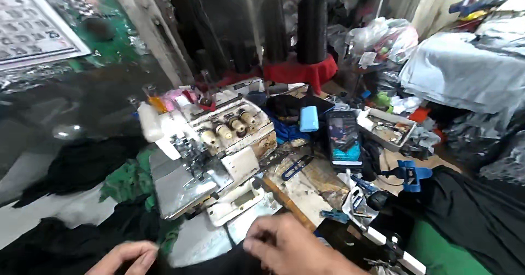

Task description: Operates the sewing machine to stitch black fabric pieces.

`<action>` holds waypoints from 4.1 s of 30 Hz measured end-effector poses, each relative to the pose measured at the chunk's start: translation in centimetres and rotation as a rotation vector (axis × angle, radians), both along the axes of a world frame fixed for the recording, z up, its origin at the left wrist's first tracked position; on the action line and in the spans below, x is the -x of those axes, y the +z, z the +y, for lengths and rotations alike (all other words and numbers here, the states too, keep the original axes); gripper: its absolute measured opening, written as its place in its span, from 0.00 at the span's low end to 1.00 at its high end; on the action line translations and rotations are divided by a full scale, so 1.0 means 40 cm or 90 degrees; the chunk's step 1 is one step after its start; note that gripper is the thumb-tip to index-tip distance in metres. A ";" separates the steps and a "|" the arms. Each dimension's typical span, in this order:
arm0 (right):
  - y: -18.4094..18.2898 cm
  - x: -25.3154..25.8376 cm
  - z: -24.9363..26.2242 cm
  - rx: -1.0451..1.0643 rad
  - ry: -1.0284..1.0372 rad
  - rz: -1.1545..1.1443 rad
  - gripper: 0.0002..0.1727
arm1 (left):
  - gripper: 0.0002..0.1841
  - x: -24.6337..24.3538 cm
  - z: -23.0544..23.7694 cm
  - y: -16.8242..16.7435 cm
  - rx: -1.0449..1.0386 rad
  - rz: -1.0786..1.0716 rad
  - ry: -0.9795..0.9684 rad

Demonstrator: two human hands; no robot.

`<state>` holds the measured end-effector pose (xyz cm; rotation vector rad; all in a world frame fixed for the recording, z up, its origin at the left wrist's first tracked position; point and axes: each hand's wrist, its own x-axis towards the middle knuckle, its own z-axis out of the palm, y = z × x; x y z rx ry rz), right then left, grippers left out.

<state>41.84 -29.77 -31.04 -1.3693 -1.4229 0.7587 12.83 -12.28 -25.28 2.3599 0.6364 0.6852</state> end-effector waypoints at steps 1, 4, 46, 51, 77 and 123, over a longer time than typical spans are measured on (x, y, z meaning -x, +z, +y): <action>0.015 -0.010 0.010 0.013 -0.014 0.011 0.12 | 0.12 -0.017 -0.017 0.046 -0.016 0.006 -0.017; 0.047 -0.039 0.044 0.095 -0.004 0.009 0.10 | 0.11 -0.077 -0.054 0.117 -0.064 -0.061 -0.002; 0.105 -0.100 0.061 0.148 0.024 0.112 0.19 | 0.09 -0.328 -0.171 -0.107 -0.105 -0.018 0.068; 0.096 -0.097 0.061 0.170 0.032 0.231 0.21 | 0.07 -0.332 -0.186 -0.125 -0.270 -0.051 0.084; 0.010 0.004 0.011 0.048 -0.027 0.079 0.12 | 0.09 -0.272 -0.140 -0.081 0.032 -0.075 0.133; 0.066 0.044 0.331 0.052 -0.182 0.286 0.22 | 0.16 -0.297 0.100 0.055 -0.354 0.087 0.320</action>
